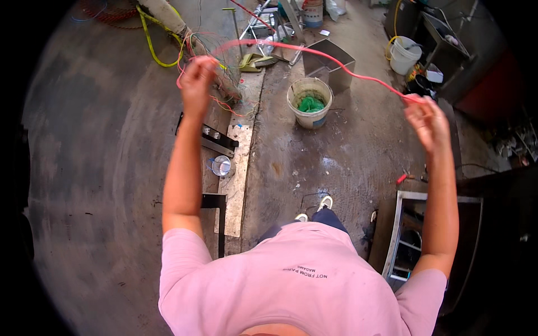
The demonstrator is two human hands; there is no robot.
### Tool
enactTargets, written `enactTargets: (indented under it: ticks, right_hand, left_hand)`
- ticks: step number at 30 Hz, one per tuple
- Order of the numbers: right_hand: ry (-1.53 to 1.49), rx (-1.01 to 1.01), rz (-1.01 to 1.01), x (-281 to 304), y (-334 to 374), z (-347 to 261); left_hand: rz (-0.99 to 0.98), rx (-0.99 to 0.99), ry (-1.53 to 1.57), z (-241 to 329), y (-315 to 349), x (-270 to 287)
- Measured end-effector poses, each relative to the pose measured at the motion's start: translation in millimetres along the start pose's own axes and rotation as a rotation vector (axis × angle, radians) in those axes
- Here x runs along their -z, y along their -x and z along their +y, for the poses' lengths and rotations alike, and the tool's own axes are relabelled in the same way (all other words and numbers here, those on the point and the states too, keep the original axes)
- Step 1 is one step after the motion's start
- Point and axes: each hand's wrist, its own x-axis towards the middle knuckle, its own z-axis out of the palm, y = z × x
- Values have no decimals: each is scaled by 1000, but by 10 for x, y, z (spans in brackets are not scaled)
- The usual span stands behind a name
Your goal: The person removes a metal panel from a large industrial sink, washes their hands, and then scrubs the interior surfaces of the sink using a red brush and a steel wool pad. The person handles the panel and wires before placing the panel back into the sink.
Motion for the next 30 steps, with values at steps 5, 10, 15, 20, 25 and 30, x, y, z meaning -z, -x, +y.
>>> enactTargets:
  ticks: [5, 10, 15, 20, 25, 30]
  right_hand:
    - [344, -237, -165, -479, -361, 620]
    - [342, -354, -65, 99, -770, 905]
    - [348, -382, 110, 612, -1200, 947]
    - [383, -347, 329, 950, -1760, 901]
    - [397, -339, 625, 1633, -2360, 1114]
    - [397, -420, 791, 1926, -2393, 1269]
  left_hand:
    - [168, -50, -107, -54, -1089, 472]
    - [248, 4, -221, -654, -1844, 663]
    - [301, -42, -369, -1318, -2544, 806]
    - [428, -46, -476, -1909, -3580, 925]
    - [550, 56, -483, -2658, -4804, 988]
    - [651, 361, -450, -3734, -5933, 1425]
